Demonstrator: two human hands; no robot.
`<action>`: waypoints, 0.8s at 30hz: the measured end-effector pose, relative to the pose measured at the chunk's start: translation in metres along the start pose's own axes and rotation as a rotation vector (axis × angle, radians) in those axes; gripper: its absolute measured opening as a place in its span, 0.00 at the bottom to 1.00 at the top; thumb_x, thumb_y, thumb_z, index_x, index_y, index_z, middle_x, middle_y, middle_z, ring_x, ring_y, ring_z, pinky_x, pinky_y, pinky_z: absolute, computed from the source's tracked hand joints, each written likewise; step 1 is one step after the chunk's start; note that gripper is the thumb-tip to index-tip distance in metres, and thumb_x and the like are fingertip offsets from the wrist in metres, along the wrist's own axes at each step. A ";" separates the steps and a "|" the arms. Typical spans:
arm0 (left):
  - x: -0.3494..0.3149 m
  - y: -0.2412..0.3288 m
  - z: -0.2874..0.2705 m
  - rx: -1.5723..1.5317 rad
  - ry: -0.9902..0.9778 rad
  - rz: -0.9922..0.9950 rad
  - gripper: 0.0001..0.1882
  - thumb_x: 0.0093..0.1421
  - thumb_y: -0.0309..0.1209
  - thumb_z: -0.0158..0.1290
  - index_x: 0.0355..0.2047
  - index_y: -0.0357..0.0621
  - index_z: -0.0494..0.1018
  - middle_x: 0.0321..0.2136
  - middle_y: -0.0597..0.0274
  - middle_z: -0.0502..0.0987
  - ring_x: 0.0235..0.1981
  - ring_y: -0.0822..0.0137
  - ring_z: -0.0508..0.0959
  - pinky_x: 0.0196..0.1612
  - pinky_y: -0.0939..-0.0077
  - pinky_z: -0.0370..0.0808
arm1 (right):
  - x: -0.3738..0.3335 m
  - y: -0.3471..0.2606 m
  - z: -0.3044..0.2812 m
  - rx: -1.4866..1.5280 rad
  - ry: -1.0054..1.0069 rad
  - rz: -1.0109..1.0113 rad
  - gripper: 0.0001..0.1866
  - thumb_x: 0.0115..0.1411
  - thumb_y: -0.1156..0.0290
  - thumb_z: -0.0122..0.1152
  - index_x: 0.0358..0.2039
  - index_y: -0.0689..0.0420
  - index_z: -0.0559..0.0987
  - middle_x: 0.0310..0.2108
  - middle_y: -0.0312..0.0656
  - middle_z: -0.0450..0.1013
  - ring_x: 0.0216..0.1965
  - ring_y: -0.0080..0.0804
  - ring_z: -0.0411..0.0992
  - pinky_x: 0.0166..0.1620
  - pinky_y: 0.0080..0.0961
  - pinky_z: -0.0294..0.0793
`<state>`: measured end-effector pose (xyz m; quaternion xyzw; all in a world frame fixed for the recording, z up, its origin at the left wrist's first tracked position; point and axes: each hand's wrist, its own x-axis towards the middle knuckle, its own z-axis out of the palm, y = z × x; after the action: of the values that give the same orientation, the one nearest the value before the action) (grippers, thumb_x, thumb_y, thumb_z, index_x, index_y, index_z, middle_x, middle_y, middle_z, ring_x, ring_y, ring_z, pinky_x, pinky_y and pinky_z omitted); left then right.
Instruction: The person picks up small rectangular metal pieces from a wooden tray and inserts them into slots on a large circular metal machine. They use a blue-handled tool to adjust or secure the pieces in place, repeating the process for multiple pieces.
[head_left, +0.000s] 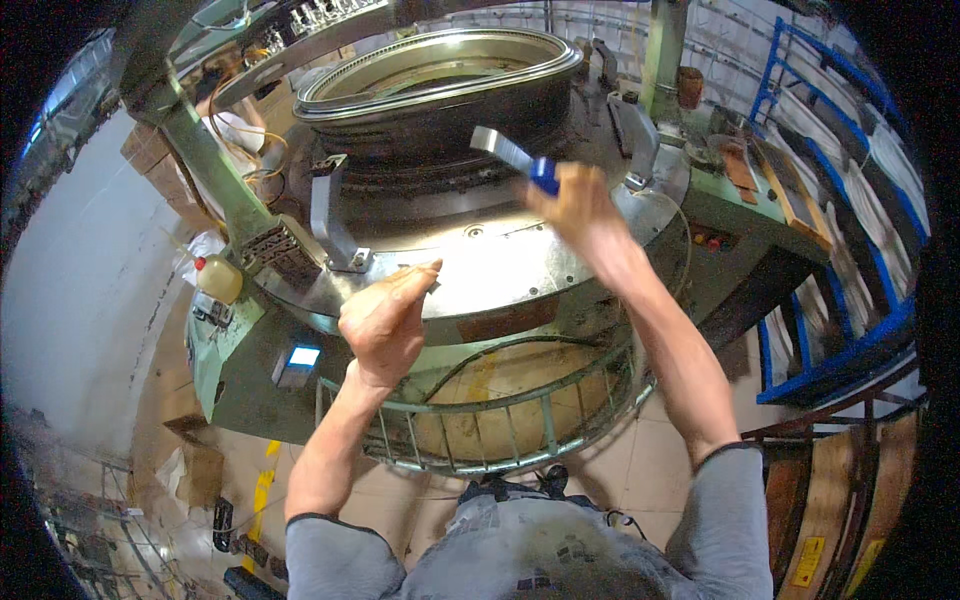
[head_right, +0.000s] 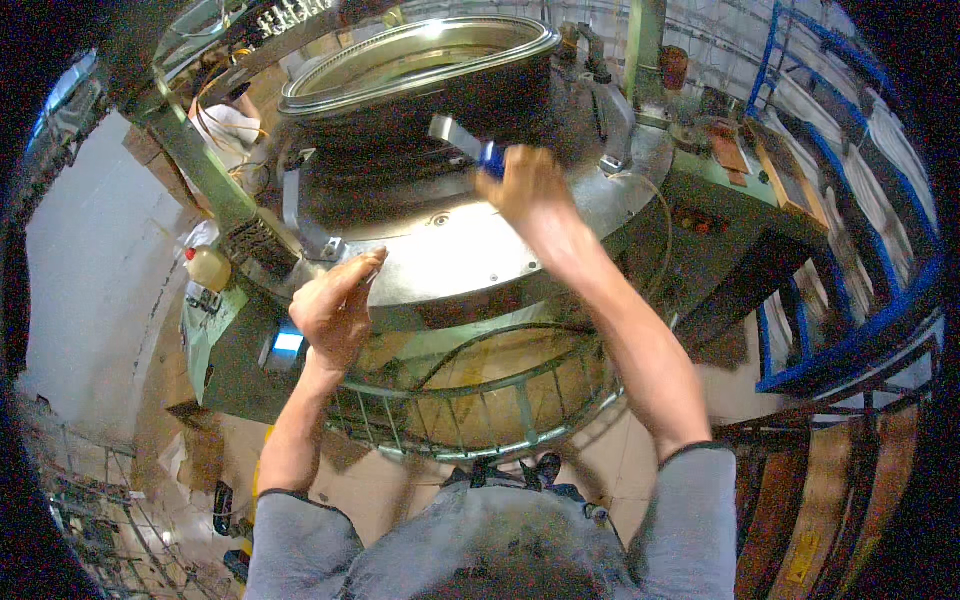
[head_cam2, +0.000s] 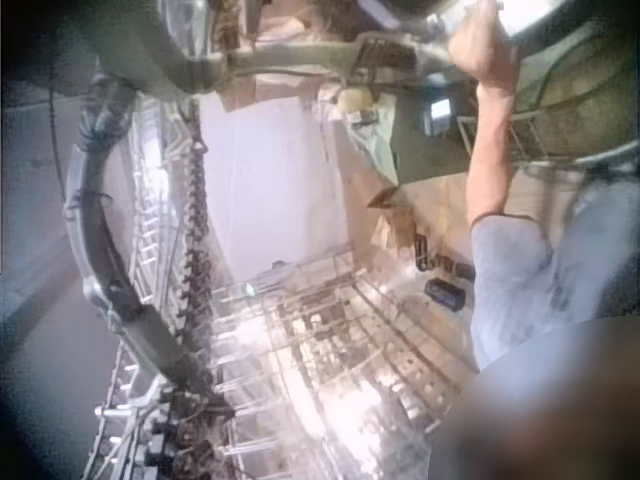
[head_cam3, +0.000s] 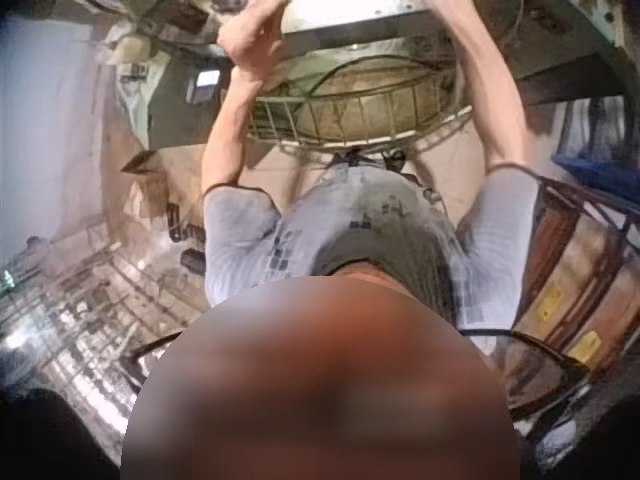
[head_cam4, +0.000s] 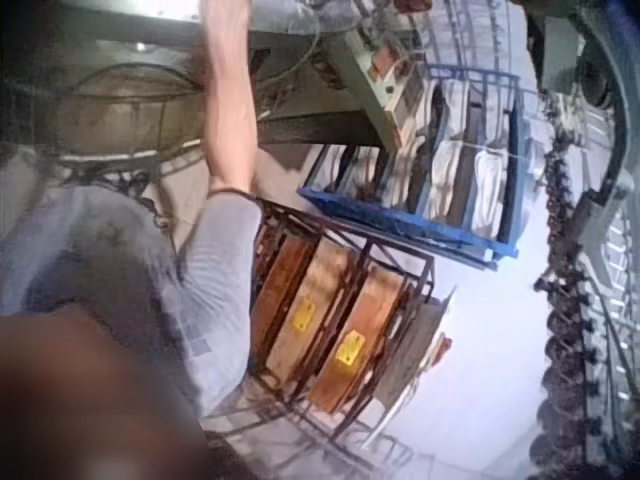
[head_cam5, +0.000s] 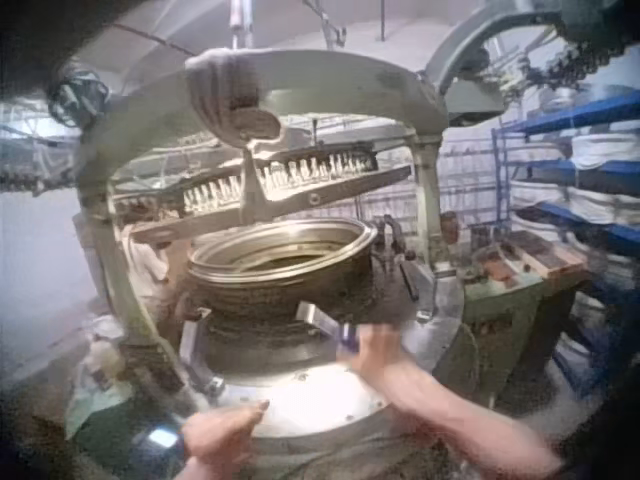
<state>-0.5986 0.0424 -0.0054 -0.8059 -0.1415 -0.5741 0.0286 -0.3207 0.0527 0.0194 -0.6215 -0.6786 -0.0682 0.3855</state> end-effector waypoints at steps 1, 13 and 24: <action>-0.006 0.001 -0.008 -0.005 0.021 -0.055 0.09 0.54 0.13 0.61 0.35 0.36 0.79 0.34 0.51 0.85 0.36 0.61 0.87 0.42 0.73 0.82 | 0.025 0.005 0.008 -0.124 0.061 0.013 0.19 0.69 0.62 0.56 0.23 0.59 0.74 0.16 0.35 0.67 0.13 0.25 0.64 0.13 0.21 0.63; -0.044 0.005 -0.088 -0.538 0.253 -0.737 0.13 0.57 0.11 0.57 0.42 0.33 0.79 0.37 0.52 0.84 0.38 0.61 0.85 0.47 0.66 0.83 | -0.069 -0.026 -0.022 0.940 -0.393 0.464 0.19 0.65 0.52 0.62 0.31 0.57 0.80 0.25 0.38 0.80 0.26 0.22 0.78 0.18 0.17 0.66; -0.116 0.090 0.029 -1.066 -0.569 -1.050 0.16 0.49 0.11 0.62 0.39 0.32 0.81 0.55 0.49 0.76 0.50 0.59 0.81 0.48 0.66 0.82 | -0.271 0.017 -0.007 1.109 0.198 0.782 0.29 0.61 0.46 0.64 0.45 0.62 0.79 0.37 0.44 0.80 0.40 0.28 0.79 0.39 0.21 0.76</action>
<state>-0.5829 -0.0607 -0.1128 -0.6547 -0.2109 -0.2753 -0.6717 -0.3215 -0.1621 -0.1475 -0.5225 -0.3003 0.3772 0.7033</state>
